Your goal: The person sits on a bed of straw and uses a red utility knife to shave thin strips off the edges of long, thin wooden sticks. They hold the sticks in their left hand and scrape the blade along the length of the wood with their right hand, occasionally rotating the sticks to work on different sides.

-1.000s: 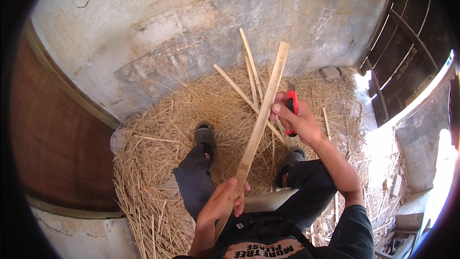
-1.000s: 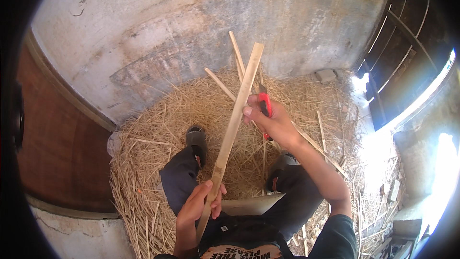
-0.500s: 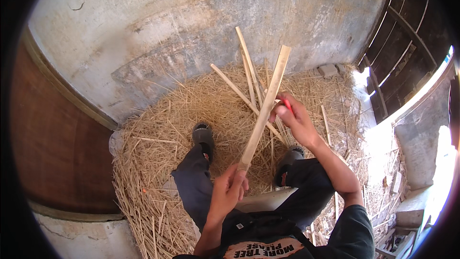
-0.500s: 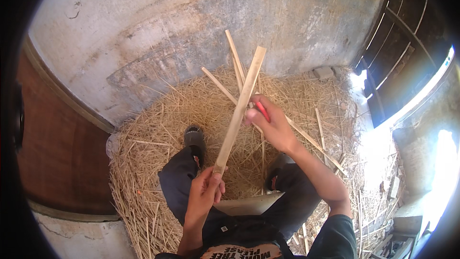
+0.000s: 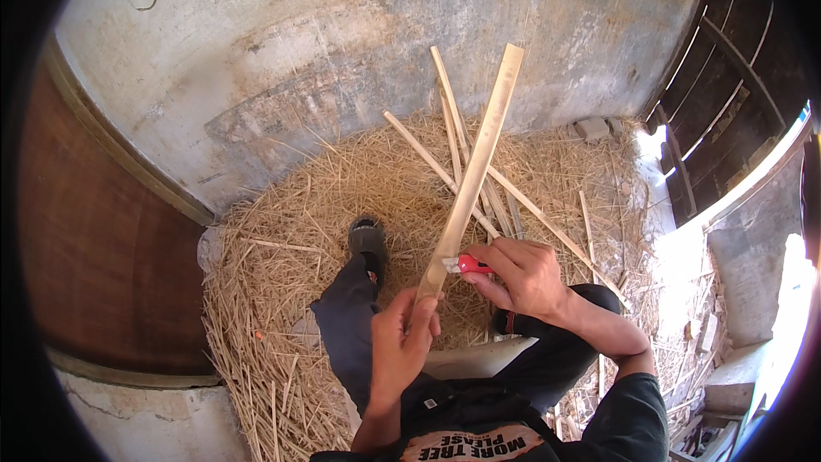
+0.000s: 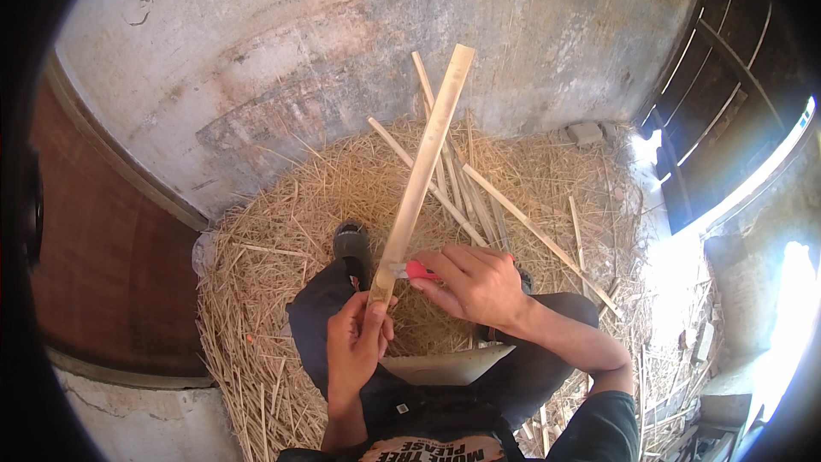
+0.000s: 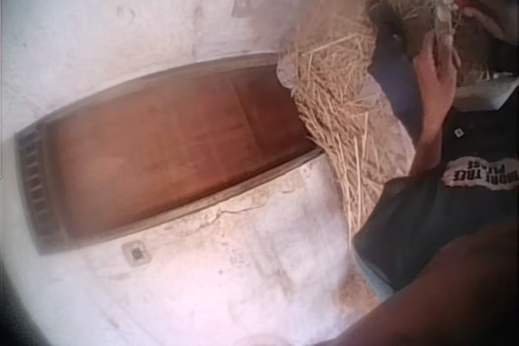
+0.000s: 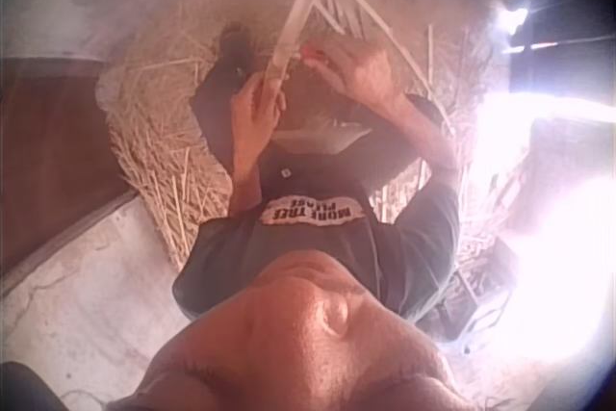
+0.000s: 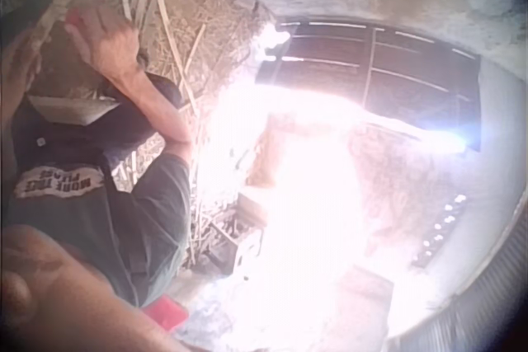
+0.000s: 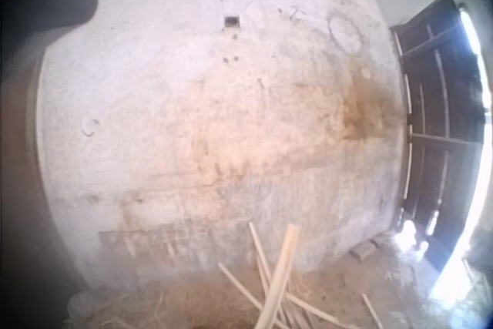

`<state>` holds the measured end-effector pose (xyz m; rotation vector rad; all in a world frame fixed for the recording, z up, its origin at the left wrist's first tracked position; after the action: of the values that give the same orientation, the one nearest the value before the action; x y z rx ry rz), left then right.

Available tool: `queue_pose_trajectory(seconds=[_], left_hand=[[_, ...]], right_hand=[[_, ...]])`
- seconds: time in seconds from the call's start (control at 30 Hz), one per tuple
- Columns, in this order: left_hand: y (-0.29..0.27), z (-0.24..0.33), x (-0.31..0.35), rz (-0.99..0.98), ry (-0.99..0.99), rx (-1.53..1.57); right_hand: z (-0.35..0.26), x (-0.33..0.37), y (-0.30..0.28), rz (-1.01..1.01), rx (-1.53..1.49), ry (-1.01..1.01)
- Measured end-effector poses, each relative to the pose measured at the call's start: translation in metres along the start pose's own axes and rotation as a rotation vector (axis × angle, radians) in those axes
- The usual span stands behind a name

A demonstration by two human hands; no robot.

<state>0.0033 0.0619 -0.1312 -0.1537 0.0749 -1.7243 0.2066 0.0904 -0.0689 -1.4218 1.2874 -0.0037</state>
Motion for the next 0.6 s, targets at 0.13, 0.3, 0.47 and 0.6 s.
queue_pose_trajectory(seconds=[0.13, 0.3, 0.47, 0.6], left_hand=[[0.002, 0.0, 0.0, 0.044, 0.026, -0.043], [0.001, -0.001, 0.002, 0.034, 0.021, -0.037], [0.004, -0.013, 0.008, 0.01, -0.008, -0.022], [0.015, -0.045, 0.044, -0.125, -0.209, -0.034]], right_hand=[[-0.002, -0.001, 0.0, 0.03, 0.066, -0.009], [-0.005, -0.002, 0.0, 0.037, 0.088, -0.01], [0.017, 0.0, -0.007, 0.142, 0.114, 0.105], [0.098, -0.008, -0.067, 0.419, 0.164, 0.302]])
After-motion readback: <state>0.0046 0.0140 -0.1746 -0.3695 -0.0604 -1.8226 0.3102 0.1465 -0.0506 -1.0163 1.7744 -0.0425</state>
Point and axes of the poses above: each hand's wrist, its own x-axis away from the middle knuckle, its own y-axis out of the palm, z = x × y, the point moved 6 cm from there along -x, towards the middle knuckle, and after that the axes turned 7 degrees about -x, right-handed, at the moved point
